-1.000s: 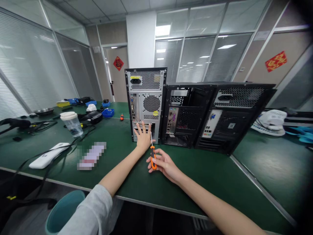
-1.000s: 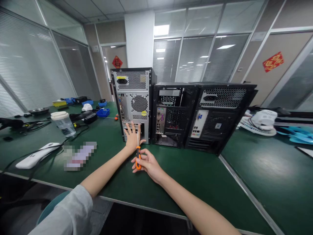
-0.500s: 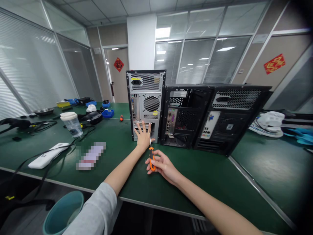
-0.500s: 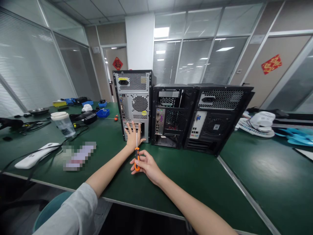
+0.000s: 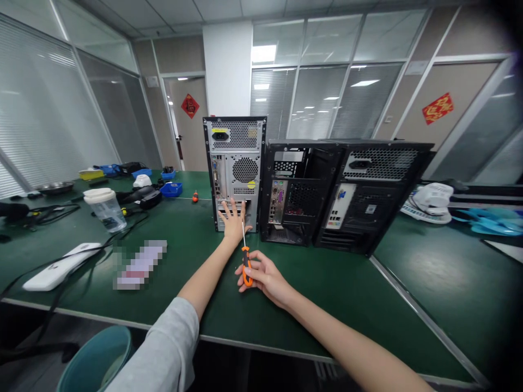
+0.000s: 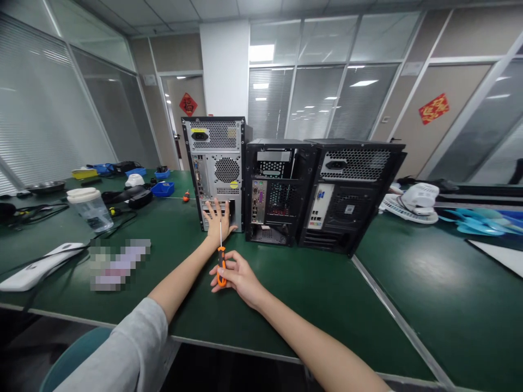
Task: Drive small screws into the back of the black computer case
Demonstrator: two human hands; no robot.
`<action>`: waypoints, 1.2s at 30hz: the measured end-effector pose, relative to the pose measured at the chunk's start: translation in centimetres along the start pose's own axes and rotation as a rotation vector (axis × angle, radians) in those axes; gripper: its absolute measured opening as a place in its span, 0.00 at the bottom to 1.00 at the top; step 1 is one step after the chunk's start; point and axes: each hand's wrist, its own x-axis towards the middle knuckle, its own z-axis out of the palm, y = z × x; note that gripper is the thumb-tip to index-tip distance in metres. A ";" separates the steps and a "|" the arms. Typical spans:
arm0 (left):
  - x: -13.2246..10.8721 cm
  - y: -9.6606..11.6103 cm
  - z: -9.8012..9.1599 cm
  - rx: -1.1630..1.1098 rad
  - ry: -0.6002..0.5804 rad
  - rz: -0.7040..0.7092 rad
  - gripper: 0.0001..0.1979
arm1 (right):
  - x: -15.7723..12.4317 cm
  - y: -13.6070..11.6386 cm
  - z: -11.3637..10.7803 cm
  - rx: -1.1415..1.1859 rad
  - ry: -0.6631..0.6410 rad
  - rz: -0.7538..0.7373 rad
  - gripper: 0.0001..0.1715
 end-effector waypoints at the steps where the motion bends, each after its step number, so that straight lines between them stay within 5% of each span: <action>1: 0.2 0.0 0.1 -0.005 -0.006 -0.001 0.49 | 0.0 0.0 0.0 0.002 -0.002 0.001 0.17; 14: 4.0 -0.6 4.0 -0.025 -0.005 0.006 0.51 | 0.1 -0.4 -0.5 0.013 -0.023 -0.031 0.17; 24: 5.7 -0.5 4.9 -0.051 -0.051 -0.014 0.50 | 0.0 -0.7 -0.6 0.064 -0.008 -0.016 0.16; 30: 6.1 -0.4 5.2 -0.062 -0.024 -0.016 0.50 | 1.2 -0.7 -1.3 0.035 0.161 -0.102 0.12; 36: 6.6 -0.3 5.9 -0.049 -0.007 -0.026 0.50 | 2.8 -1.5 -2.4 -0.228 0.284 -0.021 0.09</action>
